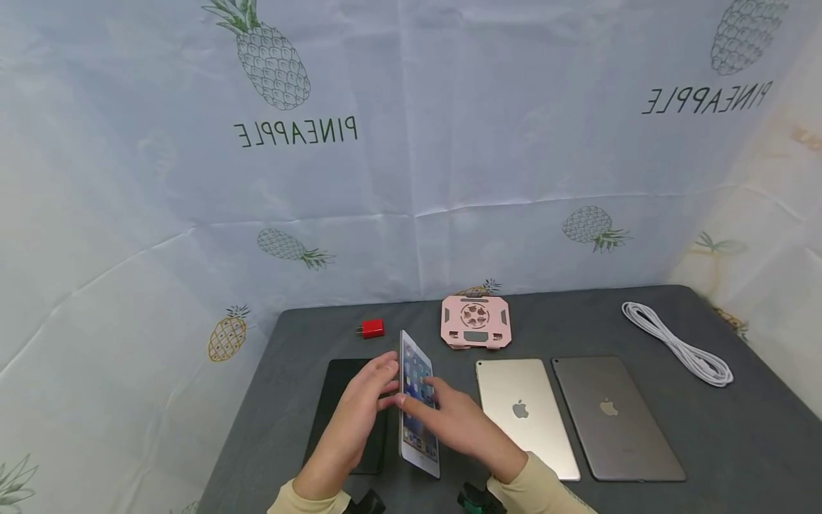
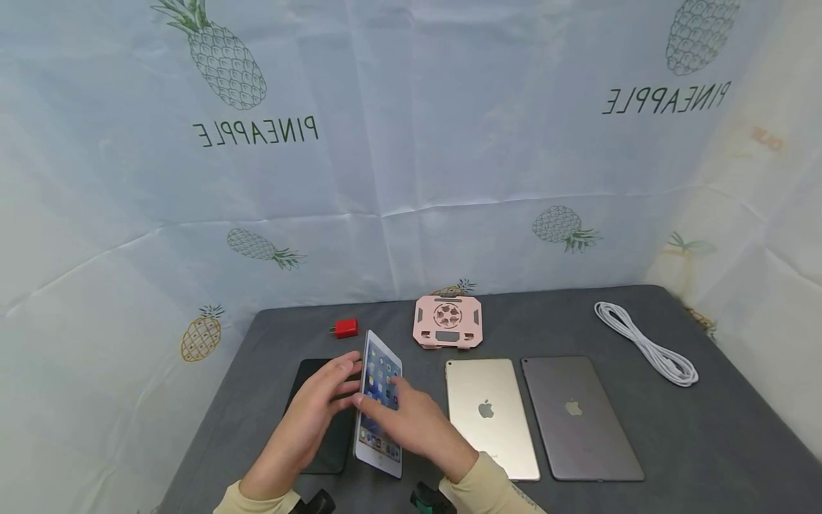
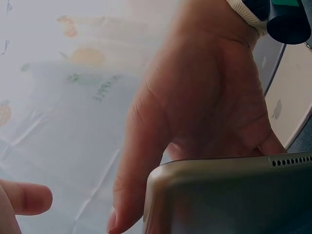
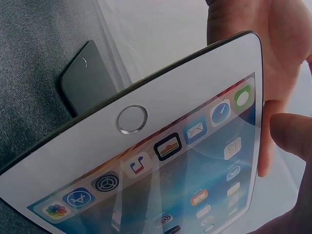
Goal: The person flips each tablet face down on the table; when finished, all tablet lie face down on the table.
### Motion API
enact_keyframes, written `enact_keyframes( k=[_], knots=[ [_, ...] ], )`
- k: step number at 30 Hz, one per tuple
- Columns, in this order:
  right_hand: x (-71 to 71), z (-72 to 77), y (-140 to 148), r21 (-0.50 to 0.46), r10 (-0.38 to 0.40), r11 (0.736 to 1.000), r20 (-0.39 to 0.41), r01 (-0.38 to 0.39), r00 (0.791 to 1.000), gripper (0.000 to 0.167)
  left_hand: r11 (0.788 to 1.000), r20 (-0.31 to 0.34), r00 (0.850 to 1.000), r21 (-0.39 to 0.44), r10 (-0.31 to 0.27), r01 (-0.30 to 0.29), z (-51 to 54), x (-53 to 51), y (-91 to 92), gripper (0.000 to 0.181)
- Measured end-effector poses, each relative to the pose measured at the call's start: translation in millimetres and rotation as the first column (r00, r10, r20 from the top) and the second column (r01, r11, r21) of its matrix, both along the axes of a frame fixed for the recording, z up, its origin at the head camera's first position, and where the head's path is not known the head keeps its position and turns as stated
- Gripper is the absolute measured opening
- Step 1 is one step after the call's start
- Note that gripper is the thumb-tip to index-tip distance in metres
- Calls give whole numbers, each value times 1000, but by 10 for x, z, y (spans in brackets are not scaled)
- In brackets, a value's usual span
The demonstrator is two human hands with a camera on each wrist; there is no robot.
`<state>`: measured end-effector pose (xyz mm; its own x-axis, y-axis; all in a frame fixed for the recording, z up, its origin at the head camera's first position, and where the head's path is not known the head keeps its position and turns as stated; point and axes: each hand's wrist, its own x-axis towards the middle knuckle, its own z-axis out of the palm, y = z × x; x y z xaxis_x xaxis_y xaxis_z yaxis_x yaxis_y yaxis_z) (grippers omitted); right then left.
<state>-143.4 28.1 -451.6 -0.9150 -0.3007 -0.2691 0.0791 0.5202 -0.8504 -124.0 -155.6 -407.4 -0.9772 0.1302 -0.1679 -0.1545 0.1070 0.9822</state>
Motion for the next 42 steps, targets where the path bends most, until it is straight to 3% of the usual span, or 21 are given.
enact_keyframes(
  k=[27, 42],
  knots=[
    [-16, -20, 44, -11, 14, 1000, 4, -14, 1000, 97, 999, -41, 998, 18, -38, 39, -40, 18, 59, 65],
    [12, 51, 135, 15, -54, 998, -57, 55, 997, 88, 997, -28, 997, 19, -72, 72, -123, -5, 102, 64]
  ],
)
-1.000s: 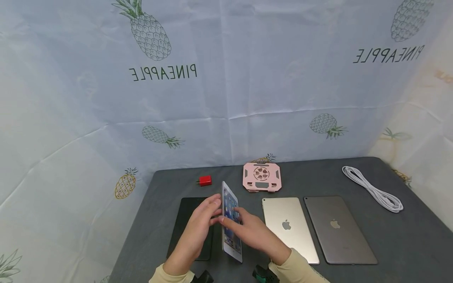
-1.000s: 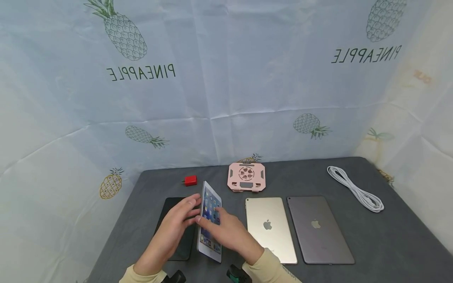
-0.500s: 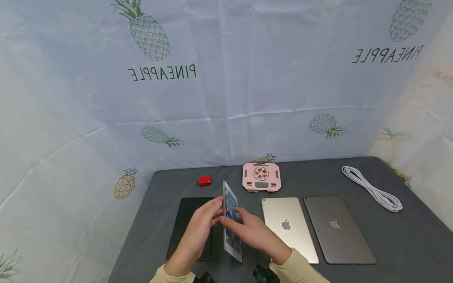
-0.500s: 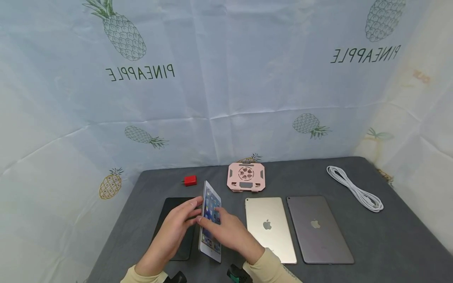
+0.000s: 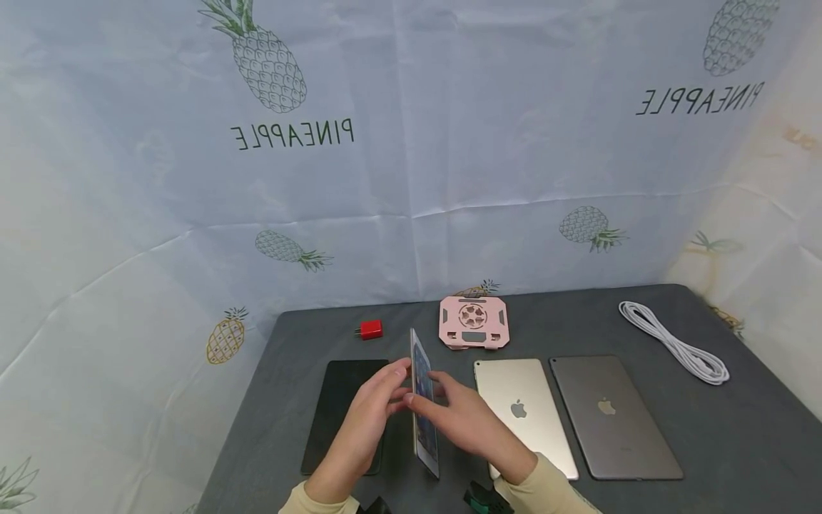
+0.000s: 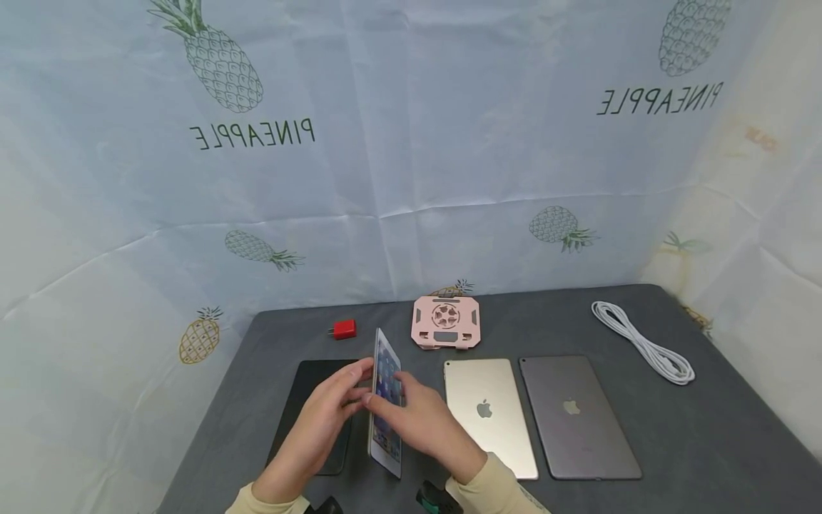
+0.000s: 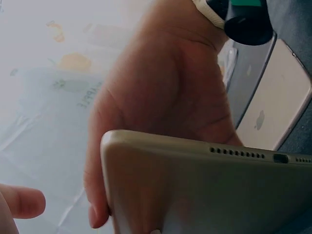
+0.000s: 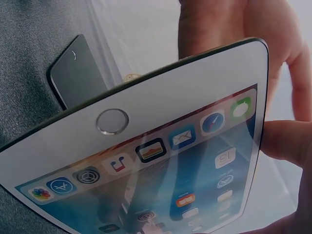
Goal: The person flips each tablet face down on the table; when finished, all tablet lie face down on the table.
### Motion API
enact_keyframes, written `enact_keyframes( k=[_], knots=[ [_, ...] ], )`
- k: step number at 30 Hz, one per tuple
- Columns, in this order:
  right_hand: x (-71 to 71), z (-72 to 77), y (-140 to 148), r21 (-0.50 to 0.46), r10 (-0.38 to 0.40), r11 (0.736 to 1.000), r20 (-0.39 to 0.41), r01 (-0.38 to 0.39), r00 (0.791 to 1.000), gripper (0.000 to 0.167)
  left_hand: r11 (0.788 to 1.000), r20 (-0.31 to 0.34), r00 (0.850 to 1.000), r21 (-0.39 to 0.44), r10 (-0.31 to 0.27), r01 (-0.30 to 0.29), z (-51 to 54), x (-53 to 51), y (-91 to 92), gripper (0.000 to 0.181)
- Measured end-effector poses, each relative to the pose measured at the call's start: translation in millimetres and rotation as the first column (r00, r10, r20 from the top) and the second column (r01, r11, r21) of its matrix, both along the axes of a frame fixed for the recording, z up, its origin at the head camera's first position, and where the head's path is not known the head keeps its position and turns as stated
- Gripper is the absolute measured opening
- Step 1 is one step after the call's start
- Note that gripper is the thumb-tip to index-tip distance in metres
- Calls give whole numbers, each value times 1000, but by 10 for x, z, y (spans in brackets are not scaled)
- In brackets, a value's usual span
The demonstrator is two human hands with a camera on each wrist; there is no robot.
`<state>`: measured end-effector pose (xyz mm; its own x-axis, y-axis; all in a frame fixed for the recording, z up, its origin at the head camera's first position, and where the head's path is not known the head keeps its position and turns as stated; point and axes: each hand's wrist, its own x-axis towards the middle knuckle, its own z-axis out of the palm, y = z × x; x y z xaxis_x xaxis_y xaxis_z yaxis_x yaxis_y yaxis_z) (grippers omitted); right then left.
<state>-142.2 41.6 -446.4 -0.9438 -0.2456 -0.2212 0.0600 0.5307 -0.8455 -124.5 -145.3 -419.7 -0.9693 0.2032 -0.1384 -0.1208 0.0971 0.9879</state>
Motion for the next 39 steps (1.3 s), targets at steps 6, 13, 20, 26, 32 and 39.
enact_keyframes(
  k=[6, 13, 20, 26, 32, 39],
  knots=[
    [32, 20, 54, -86, -2, 996, -43, -1, 999, 78, 998, 21, 998, 27, -60, 60, -74, -19, 47, 67],
    [53, 25, 88, -190, -10, 982, -58, -1, 998, 67, 996, 94, 991, 16, -93, 92, -188, -60, 107, 75],
    [84, 46, 146, -285, -41, 958, -30, 31, 999, 67, 994, 139, 985, -28, -103, 108, -332, -100, 166, 74],
    [100, 56, 206, -332, -64, 942, -15, 56, 998, 65, 989, 171, 976, -37, -135, 144, -414, -114, 176, 76],
    [108, 58, 279, -348, -84, 935, -17, 73, 996, 63, 984, 222, 963, -46, -155, 169, -454, -121, 176, 82],
    [114, 5, 379, -392, -105, 915, -6, 94, 994, 59, 986, 240, 962, -72, -129, 150, -460, -114, 176, 89]
  ],
)
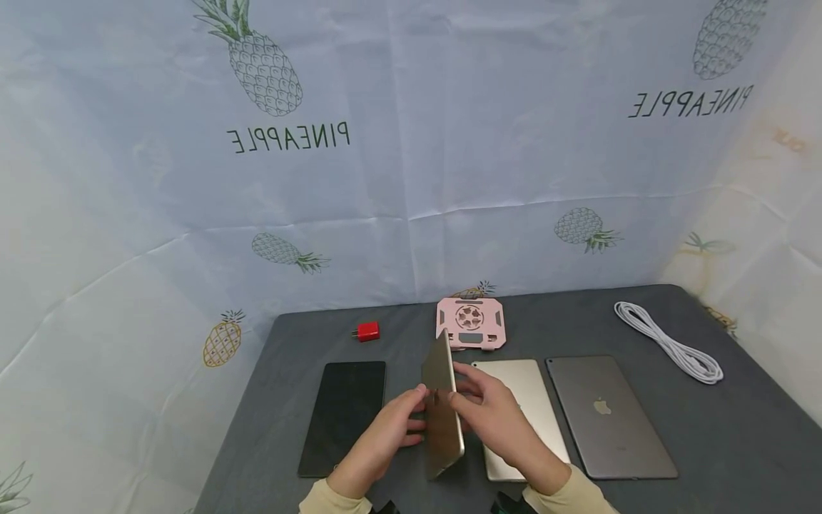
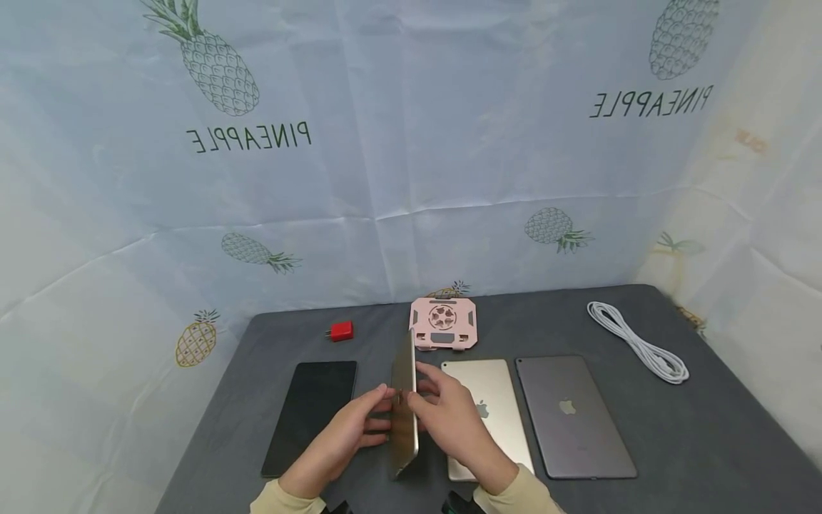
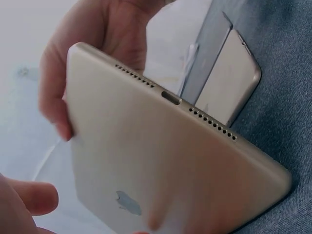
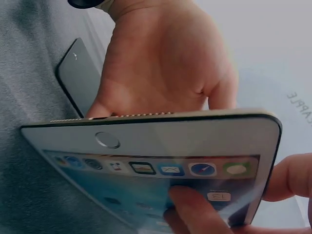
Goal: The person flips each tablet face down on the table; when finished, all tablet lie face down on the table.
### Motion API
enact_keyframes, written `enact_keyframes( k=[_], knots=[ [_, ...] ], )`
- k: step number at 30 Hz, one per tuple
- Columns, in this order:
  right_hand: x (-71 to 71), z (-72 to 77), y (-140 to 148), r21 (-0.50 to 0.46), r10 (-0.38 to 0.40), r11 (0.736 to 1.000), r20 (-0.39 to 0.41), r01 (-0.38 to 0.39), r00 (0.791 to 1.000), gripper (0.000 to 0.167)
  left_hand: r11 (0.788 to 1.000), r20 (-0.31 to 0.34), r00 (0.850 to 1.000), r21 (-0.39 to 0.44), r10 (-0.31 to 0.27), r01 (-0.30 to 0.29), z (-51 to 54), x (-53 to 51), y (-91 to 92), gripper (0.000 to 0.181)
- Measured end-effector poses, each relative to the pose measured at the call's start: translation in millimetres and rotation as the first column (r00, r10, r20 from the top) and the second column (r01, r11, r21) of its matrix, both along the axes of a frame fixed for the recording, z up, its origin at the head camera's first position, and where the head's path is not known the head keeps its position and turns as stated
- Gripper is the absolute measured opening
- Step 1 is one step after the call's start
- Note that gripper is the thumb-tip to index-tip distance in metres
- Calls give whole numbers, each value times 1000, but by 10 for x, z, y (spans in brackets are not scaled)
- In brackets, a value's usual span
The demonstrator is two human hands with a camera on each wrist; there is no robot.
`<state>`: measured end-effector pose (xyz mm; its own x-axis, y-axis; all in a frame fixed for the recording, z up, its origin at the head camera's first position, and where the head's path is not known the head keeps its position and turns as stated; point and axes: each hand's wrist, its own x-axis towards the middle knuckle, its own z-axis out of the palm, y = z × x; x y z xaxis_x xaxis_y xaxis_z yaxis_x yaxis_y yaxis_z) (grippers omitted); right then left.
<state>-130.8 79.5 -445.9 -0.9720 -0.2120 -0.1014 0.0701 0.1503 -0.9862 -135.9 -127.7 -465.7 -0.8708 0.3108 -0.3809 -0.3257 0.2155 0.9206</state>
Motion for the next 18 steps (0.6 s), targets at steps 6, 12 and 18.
enact_keyframes(
  k=[6, 12, 18],
  knots=[
    [1, -74, 47, -55, -29, 998, 9, 29, 1000, 61, 998, 10, 999, -28, 54, -53, 15, -20, -33, 90],
    [2, -111, 108, -134, -12, 991, 40, 17, 999, 64, 996, 1, 996, -33, 86, -86, 36, -64, -91, 86],
    [3, -149, 118, -143, 0, 990, 66, 10, 998, 61, 993, 4, 993, -39, 114, -114, 88, -88, -159, 82]
  ],
)
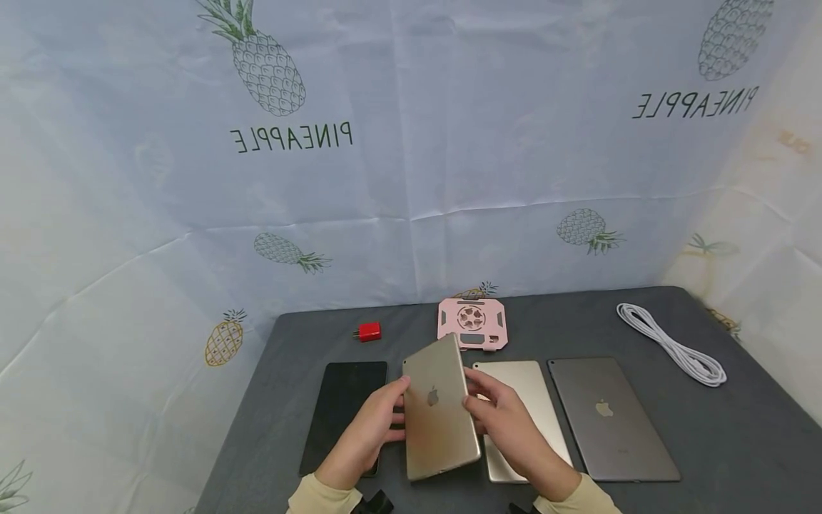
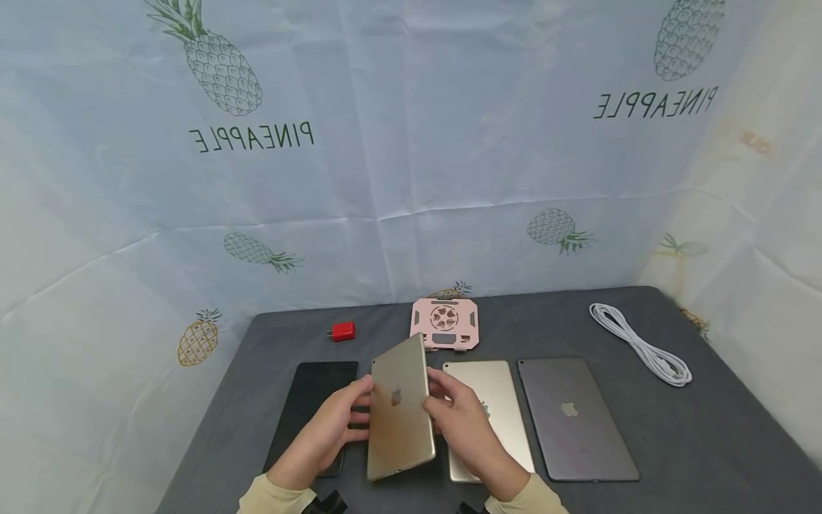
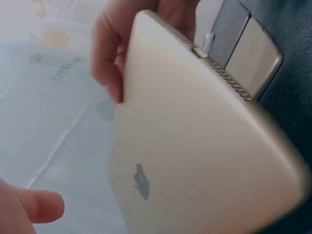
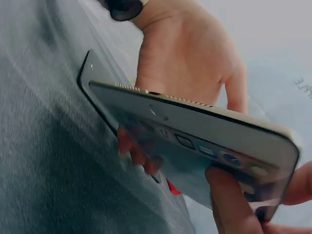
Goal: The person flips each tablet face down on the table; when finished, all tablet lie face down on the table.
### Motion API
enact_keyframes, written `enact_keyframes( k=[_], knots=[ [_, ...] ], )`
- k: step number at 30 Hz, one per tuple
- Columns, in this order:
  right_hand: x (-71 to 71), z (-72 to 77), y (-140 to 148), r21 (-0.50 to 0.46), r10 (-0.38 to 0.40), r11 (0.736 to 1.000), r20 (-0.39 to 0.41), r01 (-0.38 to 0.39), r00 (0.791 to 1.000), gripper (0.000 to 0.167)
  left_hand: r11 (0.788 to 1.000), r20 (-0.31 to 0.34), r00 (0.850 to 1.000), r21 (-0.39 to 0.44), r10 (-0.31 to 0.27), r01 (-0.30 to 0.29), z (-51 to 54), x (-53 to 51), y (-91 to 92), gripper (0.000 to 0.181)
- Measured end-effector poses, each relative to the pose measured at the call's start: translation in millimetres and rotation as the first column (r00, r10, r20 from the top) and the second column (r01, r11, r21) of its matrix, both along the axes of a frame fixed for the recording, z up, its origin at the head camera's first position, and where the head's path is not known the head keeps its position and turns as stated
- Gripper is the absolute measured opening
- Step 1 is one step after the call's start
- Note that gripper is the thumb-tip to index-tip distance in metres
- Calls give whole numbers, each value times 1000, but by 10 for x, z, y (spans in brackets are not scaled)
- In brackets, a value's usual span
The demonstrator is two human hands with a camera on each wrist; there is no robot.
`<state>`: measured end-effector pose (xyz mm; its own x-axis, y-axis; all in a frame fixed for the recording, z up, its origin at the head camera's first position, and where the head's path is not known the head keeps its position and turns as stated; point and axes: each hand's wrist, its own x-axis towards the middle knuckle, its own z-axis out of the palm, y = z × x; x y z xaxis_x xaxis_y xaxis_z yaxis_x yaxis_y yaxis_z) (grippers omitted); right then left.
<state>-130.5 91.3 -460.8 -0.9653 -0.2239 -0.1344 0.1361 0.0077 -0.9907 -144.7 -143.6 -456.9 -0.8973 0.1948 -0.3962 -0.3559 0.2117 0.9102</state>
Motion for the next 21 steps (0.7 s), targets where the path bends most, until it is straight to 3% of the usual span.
enact_keyframes(
  k=[8, 14, 21],
  knots=[
    [-19, -85, -81, 176, -82, 981, 27, 76, 996, 51, 992, -41, 998, -114, 46, -51, 56, 37, -22, 91],
    [-39, -134, -125, 327, -121, 940, 54, 97, 991, 49, 986, -52, 997, -154, 55, -62, 54, 48, -15, 91],
    [-36, -171, -138, 406, -136, 909, 82, 92, 987, 54, 979, -94, 995, -192, 45, -63, 39, 56, 13, 87]
  ],
)
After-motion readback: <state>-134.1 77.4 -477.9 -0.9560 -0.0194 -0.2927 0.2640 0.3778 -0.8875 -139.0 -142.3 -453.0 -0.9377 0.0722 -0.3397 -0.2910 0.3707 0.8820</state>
